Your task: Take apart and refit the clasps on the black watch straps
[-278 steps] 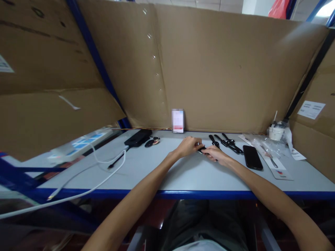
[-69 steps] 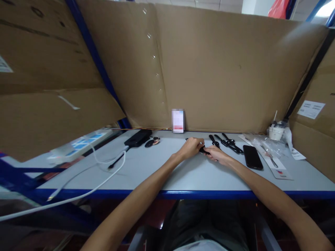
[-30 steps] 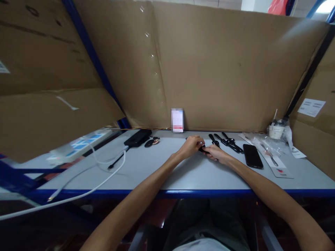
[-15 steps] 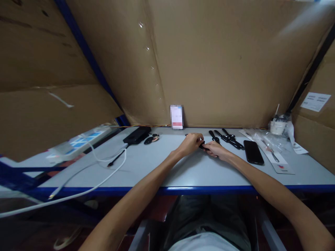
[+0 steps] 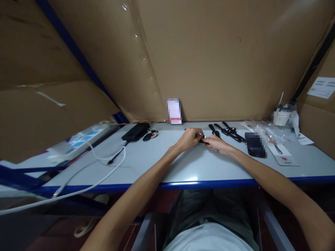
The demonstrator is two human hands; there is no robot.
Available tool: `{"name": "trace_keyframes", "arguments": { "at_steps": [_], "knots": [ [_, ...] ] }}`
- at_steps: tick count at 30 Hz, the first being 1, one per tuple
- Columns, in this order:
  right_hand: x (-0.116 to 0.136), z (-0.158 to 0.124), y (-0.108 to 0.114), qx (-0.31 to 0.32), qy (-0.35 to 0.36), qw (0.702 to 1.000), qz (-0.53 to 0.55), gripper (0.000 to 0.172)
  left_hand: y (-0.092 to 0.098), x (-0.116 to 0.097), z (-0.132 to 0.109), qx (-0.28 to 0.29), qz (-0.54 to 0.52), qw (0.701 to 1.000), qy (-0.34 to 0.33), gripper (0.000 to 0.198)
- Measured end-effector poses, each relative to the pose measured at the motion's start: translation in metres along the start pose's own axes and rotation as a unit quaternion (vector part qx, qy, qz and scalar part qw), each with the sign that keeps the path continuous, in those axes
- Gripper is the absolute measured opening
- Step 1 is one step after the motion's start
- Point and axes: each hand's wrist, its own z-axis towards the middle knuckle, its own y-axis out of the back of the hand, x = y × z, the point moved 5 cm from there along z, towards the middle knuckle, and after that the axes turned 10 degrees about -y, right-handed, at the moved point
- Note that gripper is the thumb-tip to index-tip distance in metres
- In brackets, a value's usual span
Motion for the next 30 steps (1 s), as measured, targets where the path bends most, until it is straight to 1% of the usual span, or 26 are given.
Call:
{"name": "trace_keyframes", "arguments": {
  "at_steps": [4, 8, 13, 18, 24, 28, 30],
  "knots": [
    [0.001, -0.001, -0.002, 0.012, 0.006, 1.000, -0.002, 0.036, -0.001, -0.003, 0.000, 0.006, 0.021, 0.999, -0.029, 0.015],
    [-0.002, 0.003, -0.001, 0.015, 0.007, 1.000, 0.020, 0.036, -0.001, 0.003, -0.002, 0.002, 0.006, 1.000, -0.022, 0.025],
    [-0.005, 0.008, 0.001, 0.009, 0.008, 1.000, 0.021, 0.035, 0.002, 0.003, -0.003, -0.011, 0.022, 0.999, -0.042, 0.021],
    [-0.005, 0.007, 0.001, 0.014, 0.008, 1.000, 0.025, 0.034, 0.001, 0.001, -0.002, 0.006, 0.009, 1.000, -0.029, 0.026],
    [-0.002, 0.004, 0.002, 0.010, 0.011, 1.000, 0.025, 0.031, 0.000, -0.005, -0.001, -0.003, 0.005, 0.999, -0.040, 0.019],
    [-0.002, 0.003, 0.002, 0.010, 0.005, 1.000, 0.023, 0.032, -0.002, 0.003, 0.000, -0.019, -0.010, 1.000, -0.010, 0.026],
    [-0.003, 0.003, 0.003, 0.007, 0.001, 1.000, 0.020, 0.033, -0.003, 0.006, 0.000, -0.022, -0.012, 1.000, 0.002, 0.024]
  ]
}}
